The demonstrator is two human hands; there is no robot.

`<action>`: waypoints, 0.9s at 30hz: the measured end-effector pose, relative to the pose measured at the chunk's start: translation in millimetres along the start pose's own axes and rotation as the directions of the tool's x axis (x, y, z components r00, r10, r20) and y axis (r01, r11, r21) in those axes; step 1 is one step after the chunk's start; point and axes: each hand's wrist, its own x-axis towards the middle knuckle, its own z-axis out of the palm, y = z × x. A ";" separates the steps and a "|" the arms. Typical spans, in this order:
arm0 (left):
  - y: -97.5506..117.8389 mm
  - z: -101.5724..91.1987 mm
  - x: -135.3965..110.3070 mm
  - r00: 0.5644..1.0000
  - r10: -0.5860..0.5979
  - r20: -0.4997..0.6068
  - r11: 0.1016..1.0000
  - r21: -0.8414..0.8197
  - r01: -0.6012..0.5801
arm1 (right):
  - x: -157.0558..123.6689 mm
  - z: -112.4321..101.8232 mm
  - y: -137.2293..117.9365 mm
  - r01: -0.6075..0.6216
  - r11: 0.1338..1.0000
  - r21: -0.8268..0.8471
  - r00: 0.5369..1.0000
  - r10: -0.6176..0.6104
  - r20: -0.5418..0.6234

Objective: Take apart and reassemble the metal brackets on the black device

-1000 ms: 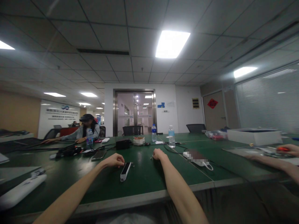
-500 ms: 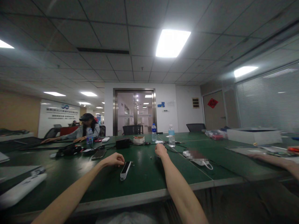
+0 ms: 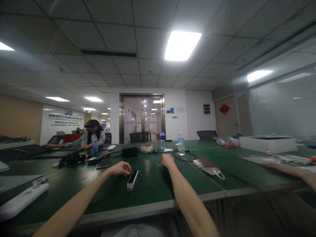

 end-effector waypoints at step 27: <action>-2.7 -1.0 1.5 1.000 -0.006 -0.008 0.999 -0.041 0.005 | -24.6 33.0 -78.1 0.506 0.794 0.336 0.801 -0.577 0.157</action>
